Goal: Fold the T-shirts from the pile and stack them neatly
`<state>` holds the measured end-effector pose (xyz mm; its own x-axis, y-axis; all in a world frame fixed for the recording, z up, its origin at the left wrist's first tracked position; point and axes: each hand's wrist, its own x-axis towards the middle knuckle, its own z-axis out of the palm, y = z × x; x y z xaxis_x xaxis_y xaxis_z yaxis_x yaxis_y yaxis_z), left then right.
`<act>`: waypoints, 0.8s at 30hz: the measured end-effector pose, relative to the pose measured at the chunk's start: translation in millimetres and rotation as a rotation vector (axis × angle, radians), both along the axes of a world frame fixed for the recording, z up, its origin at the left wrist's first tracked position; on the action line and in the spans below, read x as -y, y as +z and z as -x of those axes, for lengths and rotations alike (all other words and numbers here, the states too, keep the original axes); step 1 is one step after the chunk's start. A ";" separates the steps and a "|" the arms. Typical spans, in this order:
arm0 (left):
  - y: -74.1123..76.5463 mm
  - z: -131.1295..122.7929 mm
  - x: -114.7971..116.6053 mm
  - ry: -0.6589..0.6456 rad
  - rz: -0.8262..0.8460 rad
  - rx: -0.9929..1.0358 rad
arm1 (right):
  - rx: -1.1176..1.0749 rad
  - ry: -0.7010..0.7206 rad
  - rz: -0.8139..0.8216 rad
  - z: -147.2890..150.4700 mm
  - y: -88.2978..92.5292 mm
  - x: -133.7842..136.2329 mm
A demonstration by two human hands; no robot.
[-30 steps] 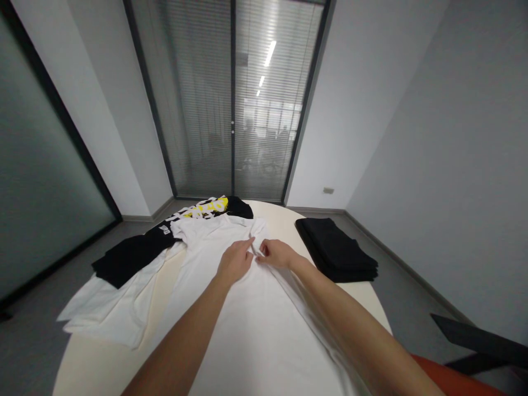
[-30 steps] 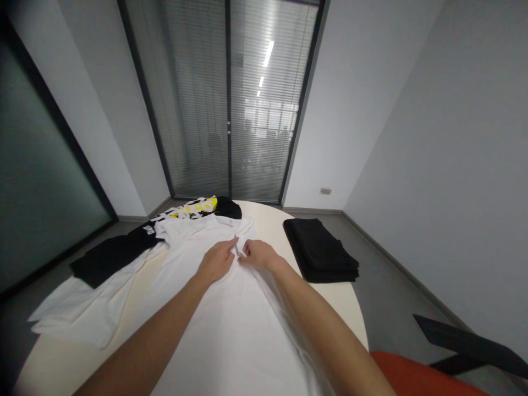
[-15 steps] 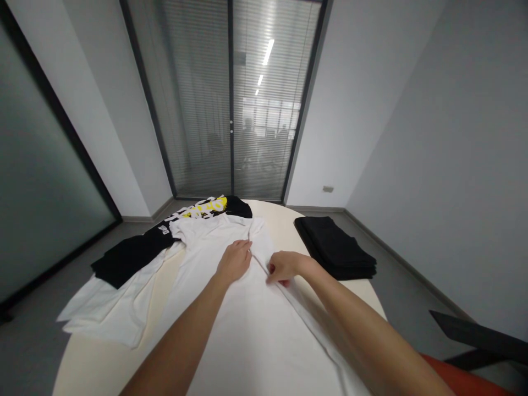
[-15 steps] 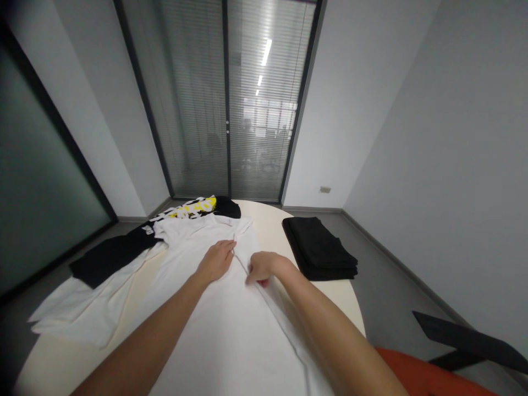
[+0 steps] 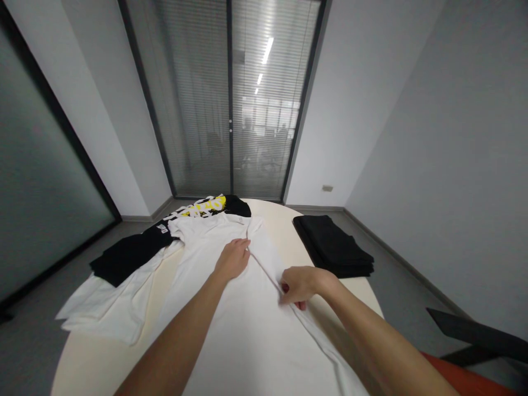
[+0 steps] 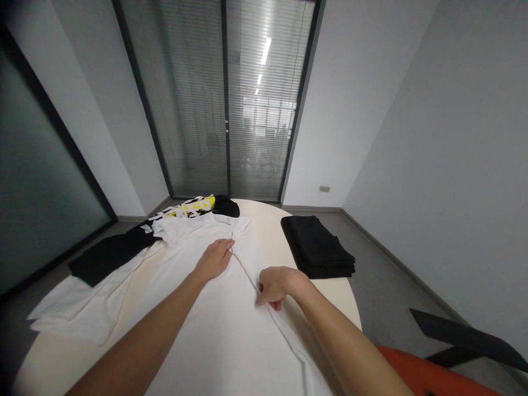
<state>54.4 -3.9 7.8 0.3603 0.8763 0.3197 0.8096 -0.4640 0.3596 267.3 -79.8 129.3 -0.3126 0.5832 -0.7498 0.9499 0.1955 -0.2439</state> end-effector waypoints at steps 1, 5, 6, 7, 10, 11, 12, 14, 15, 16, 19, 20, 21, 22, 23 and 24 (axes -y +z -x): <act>0.4 -0.1 0.2 0.001 0.001 0.005 | -0.030 0.006 0.001 -1.4 0.4 1.5; 2.3 0.0 0.8 0.007 0.002 0.024 | -0.324 -0.070 0.015 -6.7 -2.5 7.1; 2.6 0.2 0.8 0.008 0.002 0.027 | -0.392 -0.094 0.021 -7.7 -3.7 9.1; 2.8 0.4 0.7 0.010 0.003 0.029 | -0.431 -0.110 0.045 -8.5 -5.1 11.4; 2.3 0.8 0.0 0.013 0.006 0.035 | -0.396 -0.124 0.189 -9.5 -9.2 18.1; 1.9 0.8 -0.2 0.015 0.006 0.037 | -0.362 -0.113 0.234 -9.4 -10.8 19.7; 1.4 0.8 -0.5 0.017 0.006 0.041 | -0.330 -0.091 0.267 -9.0 -12.5 21.0; 0.8 0.7 -0.7 0.018 0.005 0.048 | -0.307 -0.041 0.301 -7.5 -16.0 22.6; 0.6 0.7 -0.7 0.019 0.006 0.051 | -0.319 -0.024 0.322 -6.2 -17.8 23.2; 0.7 0.7 -0.5 0.018 0.007 0.054 | -0.346 -0.020 0.356 -4.4 -19.5 23.9; 1.4 1.0 0.1 0.020 0.013 0.062 | -0.459 -0.050 0.547 3.4 -23.5 27.7; 1.7 1.1 0.2 0.022 0.016 0.064 | -0.475 -0.054 0.630 6.8 -24.5 29.6; 1.8 1.1 0.1 0.025 0.019 0.067 | -0.474 -0.053 0.708 10.3 -25.3 31.8; 1.7 1.2 -0.1 0.027 0.023 0.069 | -0.456 -0.045 0.779 14.0 -26.1 34.2; 1.5 1.2 -0.4 0.029 0.027 0.070 | -0.424 -0.030 0.835 17.6 -26.9 36.8; 1.2 1.2 -0.8 0.029 0.031 0.071 | -0.386 -0.011 0.880 21.0 -27.8 39.5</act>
<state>53.2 -3.1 9.0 0.3118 0.8960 0.3160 0.7947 -0.4283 0.4301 246.3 -119.3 101.5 -0.6276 -0.1350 -0.7667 0.7739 -0.2151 -0.5956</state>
